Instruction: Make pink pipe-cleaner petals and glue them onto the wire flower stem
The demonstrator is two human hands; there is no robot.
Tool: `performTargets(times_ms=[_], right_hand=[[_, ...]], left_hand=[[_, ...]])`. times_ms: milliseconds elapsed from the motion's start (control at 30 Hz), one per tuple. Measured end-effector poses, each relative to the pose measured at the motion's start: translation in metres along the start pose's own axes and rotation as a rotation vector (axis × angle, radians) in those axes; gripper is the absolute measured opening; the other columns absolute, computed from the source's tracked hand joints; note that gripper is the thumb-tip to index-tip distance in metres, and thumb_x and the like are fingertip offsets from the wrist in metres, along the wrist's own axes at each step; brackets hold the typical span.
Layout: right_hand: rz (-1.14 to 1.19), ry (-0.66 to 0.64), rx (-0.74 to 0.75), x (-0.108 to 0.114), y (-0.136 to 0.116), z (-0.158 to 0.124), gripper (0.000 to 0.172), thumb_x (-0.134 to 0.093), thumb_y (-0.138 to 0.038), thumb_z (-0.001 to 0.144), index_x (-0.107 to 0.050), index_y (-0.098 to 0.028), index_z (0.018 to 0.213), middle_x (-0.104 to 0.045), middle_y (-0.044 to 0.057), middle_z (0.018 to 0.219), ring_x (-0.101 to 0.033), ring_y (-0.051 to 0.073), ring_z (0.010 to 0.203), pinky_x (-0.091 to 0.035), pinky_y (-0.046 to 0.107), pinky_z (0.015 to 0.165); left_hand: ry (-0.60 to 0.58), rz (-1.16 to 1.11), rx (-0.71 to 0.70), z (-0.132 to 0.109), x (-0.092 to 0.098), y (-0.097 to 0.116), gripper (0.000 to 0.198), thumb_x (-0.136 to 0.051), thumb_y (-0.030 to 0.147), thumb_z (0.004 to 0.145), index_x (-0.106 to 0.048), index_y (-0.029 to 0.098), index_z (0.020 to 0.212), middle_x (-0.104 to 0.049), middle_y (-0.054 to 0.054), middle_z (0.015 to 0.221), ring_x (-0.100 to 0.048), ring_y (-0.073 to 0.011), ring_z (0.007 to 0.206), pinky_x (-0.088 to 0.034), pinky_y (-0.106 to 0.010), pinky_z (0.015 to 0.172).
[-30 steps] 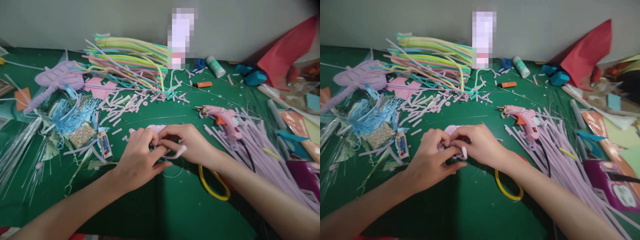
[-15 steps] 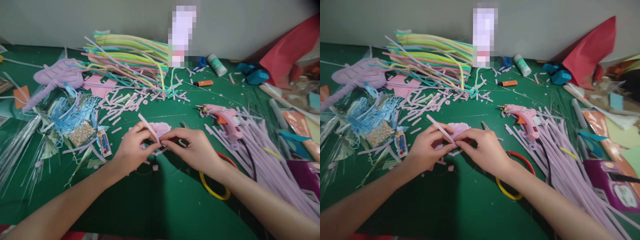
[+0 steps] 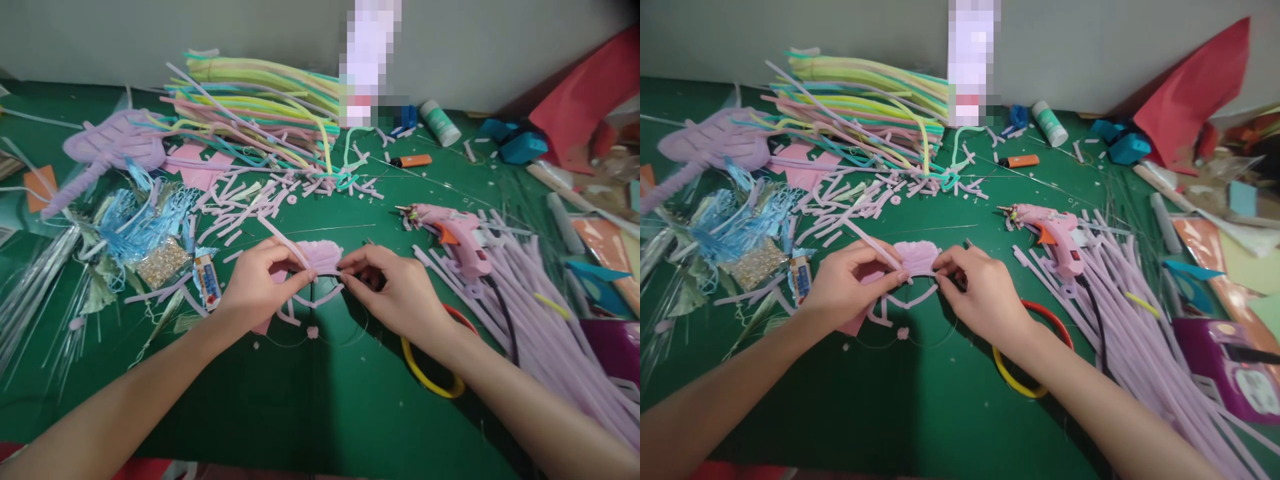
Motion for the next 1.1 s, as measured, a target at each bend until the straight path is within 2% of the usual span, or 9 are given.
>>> performTargets(times_ms=[200, 333, 533, 733, 867, 967, 1033, 1100], right_hand=[[0.013, 0.02, -0.01, 0.0, 0.0, -0.001, 0.01, -0.062, -0.015, 0.083, -0.063, -0.023, 0.089, -0.07, 0.0, 0.072, -0.064, 0.015, 0.063, -0.049, 0.027, 0.055], [0.133, 0.04, -0.071, -0.002, 0.001, -0.001, 0.01, -0.064, -0.017, 0.083, -0.063, -0.022, 0.091, -0.073, 0.002, 0.081, -0.069, 0.016, 0.072, -0.054, 0.026, 0.063], [0.439, 0.053, -0.179, -0.002, 0.001, -0.001, 0.01, -0.068, -0.025, 0.081, -0.063, -0.021, 0.089, -0.071, 0.003, 0.082, -0.069, 0.016, 0.079, -0.056, 0.027, 0.068], [0.739, -0.048, -0.389, -0.002, -0.003, 0.0, 0.027, -0.068, -0.044, 0.082, -0.059, -0.019, 0.089, -0.072, 0.005, 0.082, -0.067, 0.014, 0.069, -0.055, 0.025, 0.062], [0.847, -0.09, -0.552, -0.007, -0.011, 0.0, 0.045, -0.076, -0.054, 0.071, -0.052, -0.02, 0.088, -0.07, 0.003, 0.081, -0.068, 0.015, 0.07, -0.056, 0.027, 0.063], [0.984, -0.058, -0.651, -0.012, -0.017, 0.0, 0.059, -0.084, -0.05, 0.063, -0.04, -0.024, 0.091, -0.07, -0.001, 0.078, -0.07, 0.018, 0.074, -0.058, 0.029, 0.066], [1.011, -0.034, -0.676, -0.015, -0.018, 0.001, 0.068, -0.088, -0.045, 0.058, -0.034, -0.026, 0.094, -0.07, -0.003, 0.073, -0.07, 0.017, 0.069, -0.057, 0.027, 0.061], [1.004, -0.014, -0.681, -0.017, -0.017, 0.001, 0.069, -0.088, -0.042, 0.059, -0.032, -0.026, 0.097, -0.07, -0.005, 0.067, -0.068, 0.015, 0.062, -0.053, 0.024, 0.056]], left_hand=[[0.059, -0.075, 0.045, 0.002, 0.004, -0.004, 0.014, -0.077, 0.031, 0.072, -0.074, 0.019, 0.078, -0.062, -0.011, 0.123, -0.062, -0.0267, 0.11, -0.056, -0.038, 0.089], [0.023, -0.167, 0.101, 0.004, 0.005, -0.003, 0.011, -0.076, 0.027, 0.073, -0.074, 0.017, 0.077, -0.063, -0.012, 0.126, -0.062, -0.0279, 0.114, -0.053, -0.041, 0.097], [0.114, -0.512, 0.236, 0.001, 0.007, 0.0, 0.017, -0.08, 0.025, 0.07, -0.072, 0.017, 0.082, -0.062, -0.01, 0.133, -0.068, -0.0244, 0.102, -0.061, -0.035, 0.084], [0.09, -0.601, 0.224, -0.002, 0.005, 0.009, 0.016, -0.081, 0.022, 0.068, -0.073, 0.016, 0.081, -0.064, -0.009, 0.128, -0.069, -0.0211, 0.1, -0.059, -0.03, 0.088], [0.088, -0.61, 0.219, -0.005, 0.001, 0.011, 0.019, -0.082, 0.024, 0.068, -0.074, 0.014, 0.082, -0.063, -0.011, 0.122, -0.068, -0.0207, 0.101, -0.058, -0.029, 0.089], [0.088, -0.602, 0.212, -0.008, -0.001, 0.014, 0.018, -0.082, 0.023, 0.068, -0.075, 0.013, 0.081, -0.063, -0.01, 0.115, -0.067, -0.0207, 0.1, -0.058, -0.027, 0.088], [0.072, -0.602, 0.223, -0.01, -0.002, 0.015, 0.016, -0.083, 0.021, 0.067, -0.075, 0.013, 0.079, -0.061, -0.009, 0.115, -0.067, -0.0207, 0.101, -0.057, -0.026, 0.088], [0.05, -0.616, 0.222, -0.01, -0.003, 0.017, 0.014, -0.083, 0.02, 0.067, -0.074, 0.013, 0.076, -0.061, -0.008, 0.115, -0.067, -0.0201, 0.101, -0.057, -0.025, 0.087]])
Point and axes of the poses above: each hand's wrist, its own z-axis towards the middle knuckle, its own x-axis out of the back of the hand, y = z × x, the point moved 3 cm from there along z, towards the middle knuckle
